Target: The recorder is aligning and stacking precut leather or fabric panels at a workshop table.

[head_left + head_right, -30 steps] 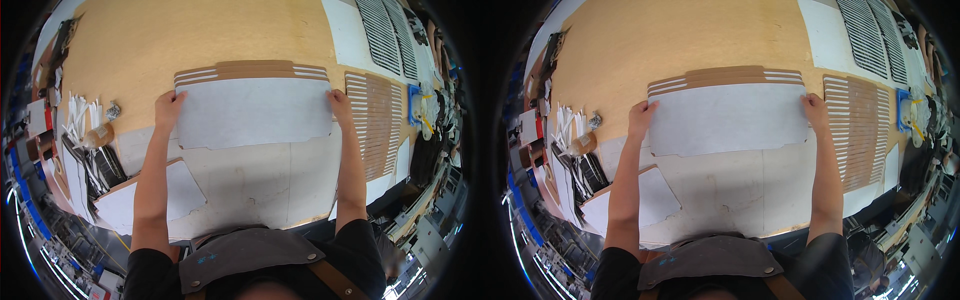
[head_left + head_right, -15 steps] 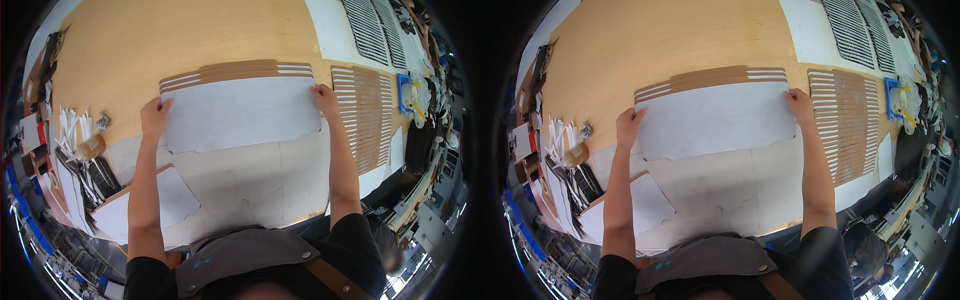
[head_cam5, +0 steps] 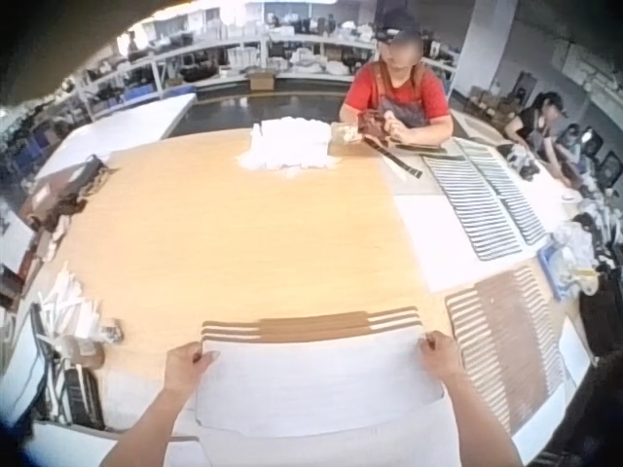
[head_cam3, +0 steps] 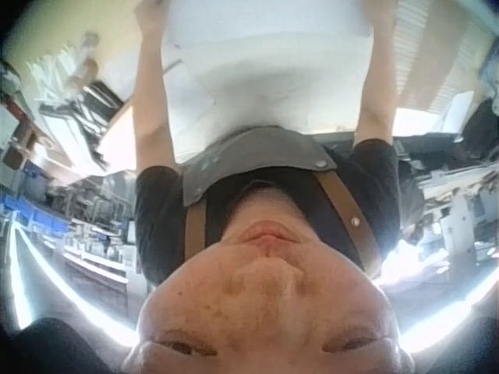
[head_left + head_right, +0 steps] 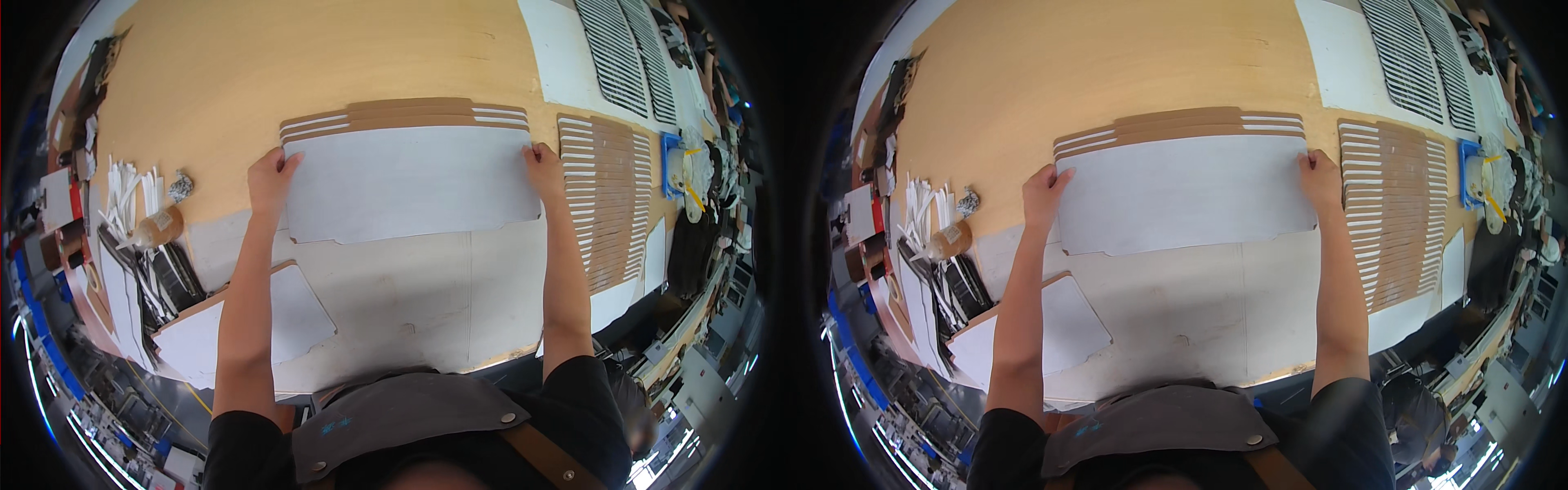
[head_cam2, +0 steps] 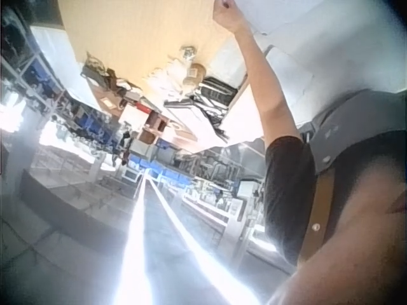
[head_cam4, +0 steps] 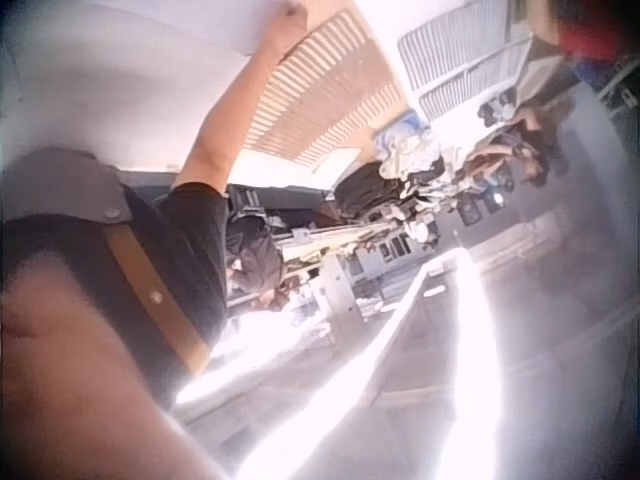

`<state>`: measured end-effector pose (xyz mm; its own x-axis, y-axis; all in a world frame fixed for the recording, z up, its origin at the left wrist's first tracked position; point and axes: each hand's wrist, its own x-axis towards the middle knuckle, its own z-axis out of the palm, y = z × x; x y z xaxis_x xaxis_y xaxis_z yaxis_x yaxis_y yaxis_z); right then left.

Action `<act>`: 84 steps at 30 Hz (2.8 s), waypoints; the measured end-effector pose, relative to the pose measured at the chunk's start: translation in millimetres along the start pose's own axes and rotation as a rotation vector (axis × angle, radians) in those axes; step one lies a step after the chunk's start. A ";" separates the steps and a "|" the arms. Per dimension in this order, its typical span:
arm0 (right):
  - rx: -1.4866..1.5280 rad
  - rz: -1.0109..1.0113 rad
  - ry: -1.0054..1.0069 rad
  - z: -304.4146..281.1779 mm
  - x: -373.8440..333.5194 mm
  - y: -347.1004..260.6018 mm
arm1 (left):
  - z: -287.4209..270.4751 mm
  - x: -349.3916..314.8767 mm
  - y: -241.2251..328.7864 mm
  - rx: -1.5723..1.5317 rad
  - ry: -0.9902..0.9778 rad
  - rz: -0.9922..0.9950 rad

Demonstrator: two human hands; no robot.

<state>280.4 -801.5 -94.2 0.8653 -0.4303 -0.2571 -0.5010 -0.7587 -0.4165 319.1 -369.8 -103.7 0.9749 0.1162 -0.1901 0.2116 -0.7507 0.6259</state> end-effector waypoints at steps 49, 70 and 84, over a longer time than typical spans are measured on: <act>-0.537 -0.430 0.490 29.7 -29.0 -22.2 | -45.0 -71.0 -30.9 0.031 -0.051 0.289; 0.741 -0.079 -0.486 84.4 -168.1 -111.0 | -181.6 -103.2 -78.6 0.251 -0.765 -0.084; 0.388 0.110 -0.035 0.2 -9.4 14.1 | -20.3 -5.1 13.7 -0.475 -0.331 -0.187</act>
<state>265.1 -808.1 -97.8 0.8086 -0.4764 -0.3453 -0.5651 -0.4652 -0.6814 318.5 -367.5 -78.8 0.8607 -0.0477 -0.5068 0.4594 -0.3562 0.8137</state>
